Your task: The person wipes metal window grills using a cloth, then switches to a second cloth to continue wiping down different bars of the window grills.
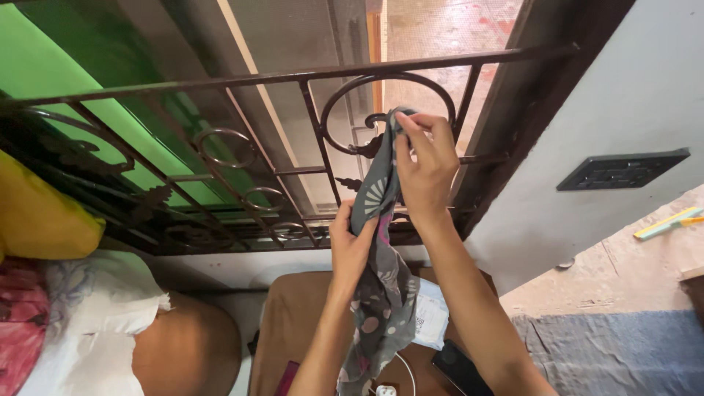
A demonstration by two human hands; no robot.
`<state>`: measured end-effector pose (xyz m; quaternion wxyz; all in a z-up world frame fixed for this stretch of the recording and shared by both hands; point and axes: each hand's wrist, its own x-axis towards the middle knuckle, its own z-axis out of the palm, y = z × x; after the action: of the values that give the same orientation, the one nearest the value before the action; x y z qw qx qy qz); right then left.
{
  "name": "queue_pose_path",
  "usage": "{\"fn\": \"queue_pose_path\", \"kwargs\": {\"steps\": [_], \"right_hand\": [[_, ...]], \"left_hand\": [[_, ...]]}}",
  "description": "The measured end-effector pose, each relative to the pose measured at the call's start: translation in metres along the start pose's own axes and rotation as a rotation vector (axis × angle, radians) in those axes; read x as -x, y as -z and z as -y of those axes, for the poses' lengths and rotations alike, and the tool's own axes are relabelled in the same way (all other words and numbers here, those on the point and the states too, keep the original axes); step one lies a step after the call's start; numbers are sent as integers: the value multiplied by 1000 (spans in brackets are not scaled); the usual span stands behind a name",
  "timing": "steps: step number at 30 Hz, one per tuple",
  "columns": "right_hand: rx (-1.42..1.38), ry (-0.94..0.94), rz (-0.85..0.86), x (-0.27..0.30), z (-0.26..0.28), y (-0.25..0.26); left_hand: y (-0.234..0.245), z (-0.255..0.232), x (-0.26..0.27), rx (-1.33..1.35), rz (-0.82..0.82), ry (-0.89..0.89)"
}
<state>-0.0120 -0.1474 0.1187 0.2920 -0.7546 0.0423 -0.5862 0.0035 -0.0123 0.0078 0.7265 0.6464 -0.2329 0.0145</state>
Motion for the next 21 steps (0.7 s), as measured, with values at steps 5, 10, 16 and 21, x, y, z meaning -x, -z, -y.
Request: {"fn": "queue_pose_path", "kwargs": {"steps": [5, 10, 16, 21], "right_hand": [[50, 129, 6, -5, 1, -4], [74, 180, 56, -5, 0, 0], [68, 50, 72, 11, -3, 8], [7, -92, -10, 17, 7, -6]], "left_hand": [[-2, 5, 0, -4, -2, 1], [-3, 6, 0, -11, -2, -10], [-3, 8, 4, 4, 4, -13], [-7, 7, 7, 26, -6, 14]]}}
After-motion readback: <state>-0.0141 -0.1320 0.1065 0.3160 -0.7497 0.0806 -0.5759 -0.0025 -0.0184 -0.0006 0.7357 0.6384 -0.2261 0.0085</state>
